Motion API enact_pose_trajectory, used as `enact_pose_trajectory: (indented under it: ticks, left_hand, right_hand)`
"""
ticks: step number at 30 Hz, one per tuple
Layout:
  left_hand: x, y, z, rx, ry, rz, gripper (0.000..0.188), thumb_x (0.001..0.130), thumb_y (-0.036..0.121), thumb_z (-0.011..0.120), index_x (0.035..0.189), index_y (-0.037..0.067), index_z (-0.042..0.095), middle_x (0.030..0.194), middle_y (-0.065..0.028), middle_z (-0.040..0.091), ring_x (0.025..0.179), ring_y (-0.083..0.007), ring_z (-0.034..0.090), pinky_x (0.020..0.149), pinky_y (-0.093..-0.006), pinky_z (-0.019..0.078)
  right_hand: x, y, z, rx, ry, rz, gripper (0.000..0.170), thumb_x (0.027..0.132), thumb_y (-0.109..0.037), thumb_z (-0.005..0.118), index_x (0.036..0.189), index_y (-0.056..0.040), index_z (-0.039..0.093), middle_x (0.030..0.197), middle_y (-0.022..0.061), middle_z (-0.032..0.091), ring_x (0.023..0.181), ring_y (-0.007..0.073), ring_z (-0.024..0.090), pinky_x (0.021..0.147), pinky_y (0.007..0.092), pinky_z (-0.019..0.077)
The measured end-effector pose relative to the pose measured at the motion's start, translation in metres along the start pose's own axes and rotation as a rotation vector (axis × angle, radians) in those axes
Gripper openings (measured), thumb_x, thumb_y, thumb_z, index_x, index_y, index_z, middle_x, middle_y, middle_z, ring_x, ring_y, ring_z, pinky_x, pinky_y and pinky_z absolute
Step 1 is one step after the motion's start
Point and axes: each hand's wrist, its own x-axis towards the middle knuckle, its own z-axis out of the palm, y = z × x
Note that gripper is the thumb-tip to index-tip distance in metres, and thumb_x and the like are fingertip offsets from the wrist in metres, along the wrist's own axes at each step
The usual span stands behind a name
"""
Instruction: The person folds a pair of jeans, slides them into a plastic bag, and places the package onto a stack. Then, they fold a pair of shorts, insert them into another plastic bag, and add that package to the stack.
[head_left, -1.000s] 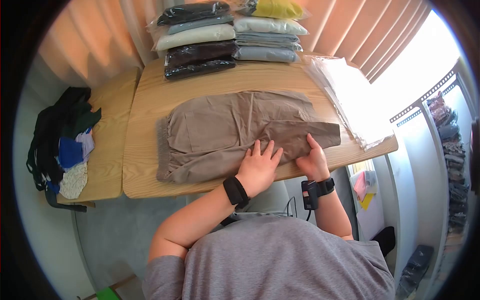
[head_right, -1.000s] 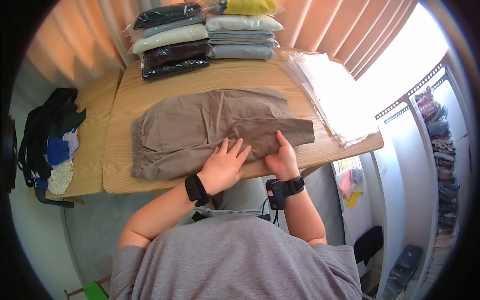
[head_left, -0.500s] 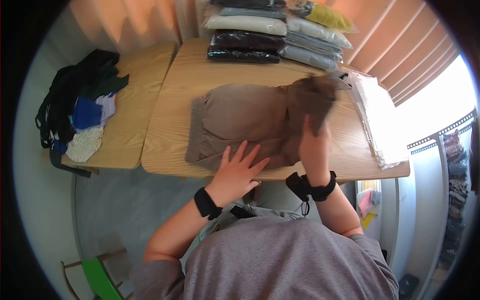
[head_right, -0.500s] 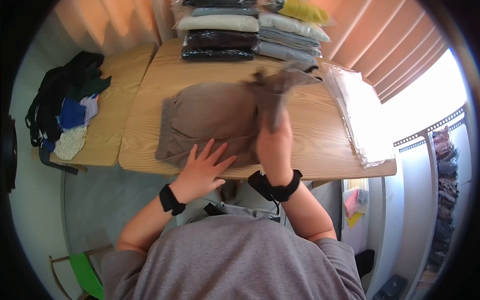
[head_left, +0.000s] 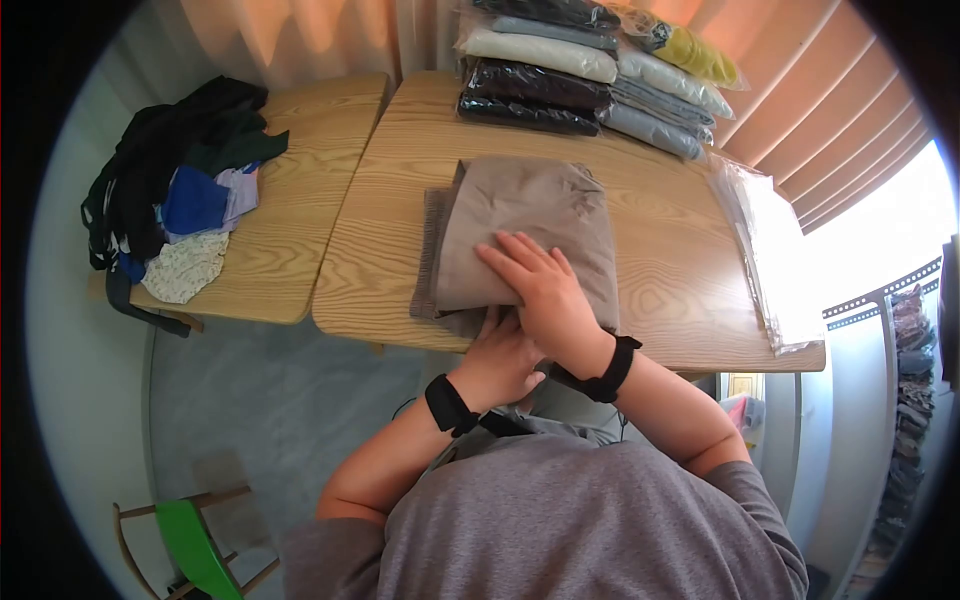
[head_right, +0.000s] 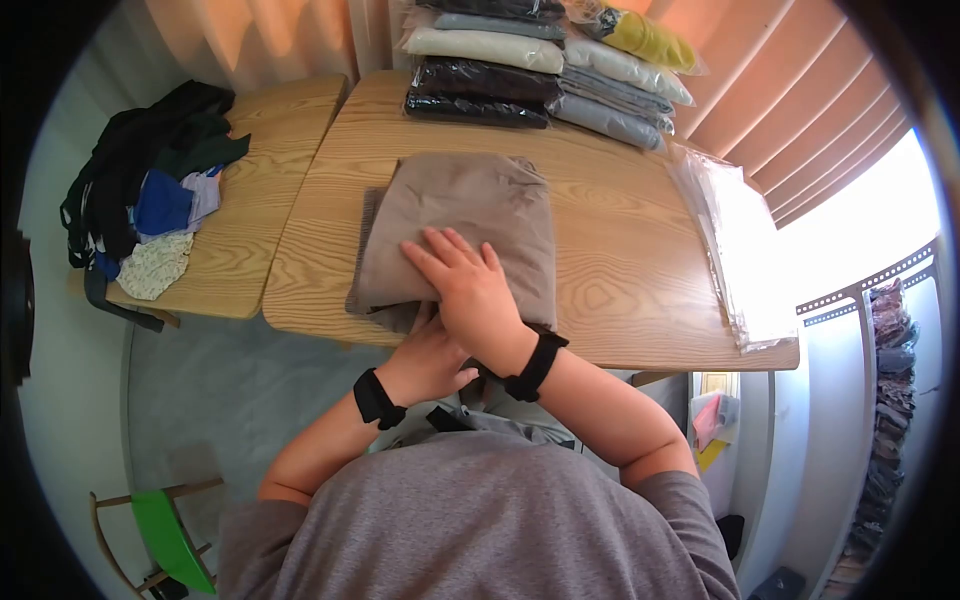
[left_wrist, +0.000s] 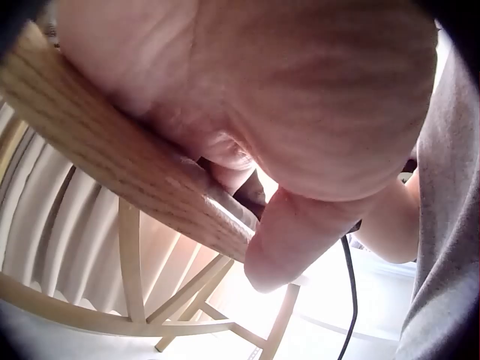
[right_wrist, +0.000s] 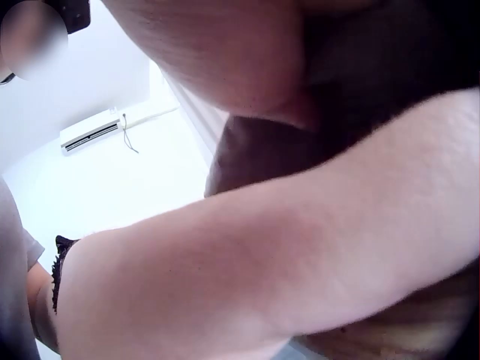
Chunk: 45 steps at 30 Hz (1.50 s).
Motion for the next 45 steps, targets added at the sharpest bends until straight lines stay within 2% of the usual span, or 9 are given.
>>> enact_pose_trajectory:
  ticks: [3, 11, 13, 15, 20, 25, 30, 40, 45]
  left_hand:
    - [-0.001, 0.001, -0.007, -0.086, -0.077, -0.046, 0.048, 0.072, 0.02, 0.071, 0.117, 0.009, 0.058, 0.123, -0.015, 0.054, 0.118, -0.0351, 0.046, 0.098, -0.0518, 0.0341]
    - [-0.009, 0.0, -0.036, -0.242, -0.327, -0.185, 0.048, 0.078, 0.029, 0.066, 0.121, 0.009, 0.055, 0.12, -0.0164, 0.055, 0.114, -0.0352, 0.048, 0.097, -0.0442, 0.0366]
    - [-0.017, -0.004, -0.031, -0.155, -0.095, -0.189, 0.045, 0.08, 0.033, 0.064, 0.118, 0.009, 0.058, 0.117, -0.0167, 0.057, 0.114, -0.0348, 0.048, 0.098, -0.0446, 0.0357]
    - [-0.024, -0.009, -0.039, -0.122, -0.077, -0.177, 0.046, 0.081, 0.035, 0.064, 0.117, 0.008, 0.059, 0.118, -0.0164, 0.057, 0.114, -0.0349, 0.048, 0.099, -0.0443, 0.0345]
    - [-0.037, -0.053, -0.074, 0.012, -0.015, -0.116, 0.044, 0.085, 0.04, 0.057, 0.111, 0.006, 0.062, 0.111, -0.0159, 0.06, 0.115, -0.0331, 0.047, 0.104, -0.0469, 0.0267]
    - [-0.057, -0.084, -0.105, -0.125, 0.104, -0.586, 0.044, 0.094, 0.041, 0.044, 0.091, 0.001, 0.062, 0.105, -0.0162, 0.06, 0.11, -0.0346, 0.048, 0.106, -0.0482, 0.0217]
    - [-0.059, -0.046, -0.075, -0.009, 0.702, -0.715, 0.034, 0.089, 0.03, 0.061, 0.08, -0.003, 0.056, 0.083, -0.014, 0.056, 0.078, -0.0254, 0.051, 0.072, -0.0352, 0.0417]
    - [-0.062, -0.05, -0.05, -0.617, 0.716, -0.872, 0.03, 0.093, 0.022, 0.056, 0.075, 0.001, 0.045, 0.069, -0.0055, 0.042, 0.064, -0.0152, 0.04, 0.061, -0.03, 0.038]
    - [-0.054, -0.057, -0.042, -0.375, 0.807, -0.807, 0.027, 0.096, 0.02, 0.048, 0.08, 0.001, 0.042, 0.07, -0.0081, 0.039, 0.066, -0.0163, 0.036, 0.062, -0.0303, 0.0377]
  right_hand:
    - [-0.003, 0.006, 0.018, -0.074, -0.253, -0.034, 0.069, 0.075, 0.008, 0.047, 0.138, -0.0194, 0.041, 0.144, 0.0088, 0.038, 0.136, 0.0282, 0.031, 0.105, 0.0584, 0.0272]
    - [-0.01, 0.042, -0.034, 0.221, -0.266, -0.216, 0.054, 0.085, -0.013, 0.059, 0.137, -0.0134, 0.042, 0.142, 0.0128, 0.039, 0.135, 0.0272, 0.033, 0.108, 0.0505, 0.0273]
    - [0.006, 0.081, -0.062, 0.481, -0.311, -0.102, 0.047, 0.086, -0.023, 0.064, 0.128, -0.0088, 0.052, 0.133, 0.0129, 0.05, 0.128, 0.0267, 0.043, 0.105, 0.0403, 0.0339]
    - [0.019, 0.123, -0.07, 0.377, -0.059, 0.175, 0.037, 0.083, -0.024, 0.067, 0.115, -0.0066, 0.061, 0.118, 0.011, 0.061, 0.115, 0.0254, 0.053, 0.099, 0.035, 0.0397]
    - [0.025, 0.154, -0.054, 0.339, -0.037, 0.216, 0.029, 0.083, -0.022, 0.066, 0.107, -0.0062, 0.063, 0.108, 0.0087, 0.063, 0.107, 0.0229, 0.057, 0.094, 0.035, 0.0424]
    - [0.017, 0.136, -0.027, 0.353, 0.032, 0.202, 0.024, 0.08, -0.02, 0.069, 0.098, -0.0057, 0.064, 0.1, 0.0129, 0.063, 0.097, 0.0276, 0.059, 0.084, 0.0365, 0.0474]
    - [0.02, 0.117, -0.017, 0.264, 0.262, 0.055, 0.021, 0.08, -0.023, 0.068, 0.09, -0.0057, 0.061, 0.093, 0.0118, 0.059, 0.091, 0.0303, 0.057, 0.081, 0.039, 0.047]
    - [0.042, 0.104, 0.002, 0.089, 0.131, 0.041, 0.018, 0.086, -0.021, 0.061, 0.093, -0.0036, 0.061, 0.088, 0.0127, 0.061, 0.09, 0.0326, 0.057, 0.078, 0.0381, 0.0459]
    - [0.046, 0.098, -0.009, 0.436, 0.049, 0.281, 0.019, 0.092, -0.019, 0.054, 0.095, -0.0014, 0.06, 0.085, 0.0118, 0.063, 0.083, 0.026, 0.057, 0.075, 0.0351, 0.0446]
